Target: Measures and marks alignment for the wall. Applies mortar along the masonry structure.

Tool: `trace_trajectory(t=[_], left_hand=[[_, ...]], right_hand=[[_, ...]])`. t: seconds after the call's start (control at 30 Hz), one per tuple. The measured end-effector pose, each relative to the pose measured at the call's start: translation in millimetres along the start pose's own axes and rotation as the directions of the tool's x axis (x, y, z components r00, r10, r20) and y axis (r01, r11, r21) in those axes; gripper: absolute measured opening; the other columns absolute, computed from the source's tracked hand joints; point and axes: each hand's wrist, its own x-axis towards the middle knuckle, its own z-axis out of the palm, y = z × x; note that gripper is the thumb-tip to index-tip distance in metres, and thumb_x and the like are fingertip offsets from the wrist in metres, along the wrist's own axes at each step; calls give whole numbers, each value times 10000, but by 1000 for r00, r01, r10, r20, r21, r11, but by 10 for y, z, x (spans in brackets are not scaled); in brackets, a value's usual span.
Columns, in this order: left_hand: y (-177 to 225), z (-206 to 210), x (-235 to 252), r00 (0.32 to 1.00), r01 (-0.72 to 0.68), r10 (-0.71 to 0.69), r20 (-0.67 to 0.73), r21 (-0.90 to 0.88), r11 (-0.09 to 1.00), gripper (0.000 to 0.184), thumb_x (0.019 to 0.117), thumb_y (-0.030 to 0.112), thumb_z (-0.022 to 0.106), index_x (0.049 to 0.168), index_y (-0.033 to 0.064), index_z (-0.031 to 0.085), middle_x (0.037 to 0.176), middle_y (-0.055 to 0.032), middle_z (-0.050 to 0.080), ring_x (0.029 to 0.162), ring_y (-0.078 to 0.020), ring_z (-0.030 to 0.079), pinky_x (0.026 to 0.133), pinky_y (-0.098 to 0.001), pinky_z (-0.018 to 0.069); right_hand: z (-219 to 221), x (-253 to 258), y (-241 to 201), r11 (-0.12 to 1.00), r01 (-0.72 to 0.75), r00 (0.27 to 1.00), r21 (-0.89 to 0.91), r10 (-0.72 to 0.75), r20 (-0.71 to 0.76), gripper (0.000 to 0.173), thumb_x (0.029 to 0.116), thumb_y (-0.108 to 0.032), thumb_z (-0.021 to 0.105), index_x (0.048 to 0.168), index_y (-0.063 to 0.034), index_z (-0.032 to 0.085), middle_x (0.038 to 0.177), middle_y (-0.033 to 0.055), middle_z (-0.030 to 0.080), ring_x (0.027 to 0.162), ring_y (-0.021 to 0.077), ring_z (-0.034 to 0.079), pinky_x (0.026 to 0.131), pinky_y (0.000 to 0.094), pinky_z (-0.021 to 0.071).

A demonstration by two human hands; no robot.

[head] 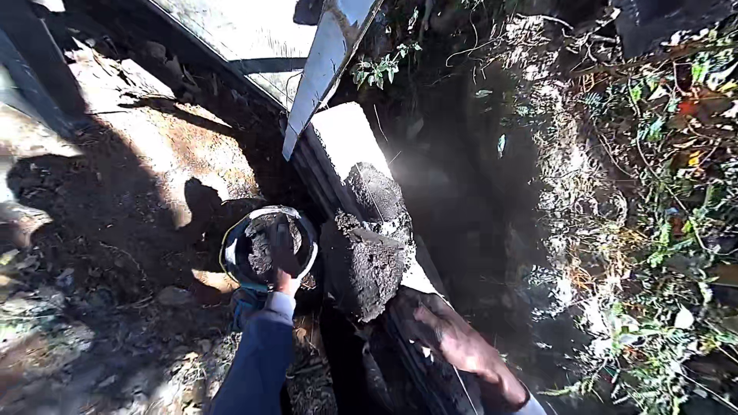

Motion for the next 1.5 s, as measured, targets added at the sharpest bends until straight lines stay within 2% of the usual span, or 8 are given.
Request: trace_trajectory(t=[0.2, 0.37, 0.5, 0.67, 0.87, 1.03, 1.27, 1.5], left_hand=[[187, 1187, 288, 998, 33, -24, 51, -191, 981, 622, 1098, 457, 254, 1636, 146, 244, 1689, -66, 248, 1535, -184, 263, 1247, -441, 233], [588, 1628, 257, 998, 32, -45, 53, 235, 972, 516, 1124, 132, 252, 1607, -31, 168, 1669, -231, 218, 1559, -306, 209, 1261, -414, 149], [387, 1875, 501, 998, -51, 50, -27, -7, 999, 650, 1107, 490, 118, 1660, 148, 115, 1728, -31, 96, 1580, -136, 88, 1291, -384, 72], [322, 1921, 510, 997, -39, 39, -73, -9, 999, 642, 1116, 449, 114, 1642, 86, 170, 1712, -85, 165, 1575, -148, 132, 1290, -366, 99], [372, 1903, 539, 997, -44, 54, -57, 158, 986, 631, 1121, 429, 116, 1637, 72, 184, 1710, -96, 170, 1577, -190, 141, 1285, -405, 115], [410, 2000, 739, 990, -4, 24, -137, 141, 990, 696, 1096, 481, 107, 1647, 56, 89, 1721, -141, 77, 1592, -216, 53, 1294, -458, 36], [469, 1898, 721, 998, -4, 11, -64, 109, 994, 692, 1101, 477, 104, 1646, 51, 73, 1717, -161, 64, 1591, -236, 49, 1292, -450, 55], [419, 1797, 516, 999, -14, 11, -47, -50, 999, 622, 1123, 386, 87, 1638, 38, 112, 1709, -133, 132, 1572, -145, 124, 1275, -326, 98]], right_hand=[[-751, -4, -28, 997, 78, 975, -16, -79, -207, 438, 1078, -500, 370, 1000, -168, 646, 608, -71, 509, 443, 50, 462, 392, 219, 415], [-980, 670, 206, 967, 46, 893, -252, -153, -424, 418, 1069, -371, 322, 1110, -101, 638, 628, -41, 496, 480, 102, 484, 457, 306, 456], [-826, 1345, 411, 824, -112, 796, -556, -261, -547, 437, 1084, -309, 413, 1241, 11, 666, 972, 175, 717, 893, 297, 709, 830, 492, 566], [-878, 1451, 555, 737, -32, 719, -675, -452, -527, 444, 1066, -312, 427, 1213, 27, 673, 1031, 194, 719, 940, 331, 722, 804, 495, 584], [-1704, 1307, 636, 947, 66, 935, -314, -168, -311, 423, 1087, -372, 347, 1017, -97, 661, 615, -51, 520, 482, 74, 503, 479, 285, 482], [-1695, 1568, 286, 715, -86, 993, -694, 6, -117, 461, 1125, -340, 353, 1284, -18, 643, 998, 209, 697, 928, 334, 687, 880, 536, 525], [-1688, 1435, -146, 355, -176, 982, -918, 125, -140, 428, 1109, -408, 377, 1149, -77, 644, 1007, 219, 693, 1034, 418, 682, 844, 616, 527], [-1390, 1432, -182, 272, -145, 977, -951, -113, -181, 375, 1086, -378, 455, 1210, -110, 686, 948, 215, 717, 894, 438, 713, 709, 611, 547]])
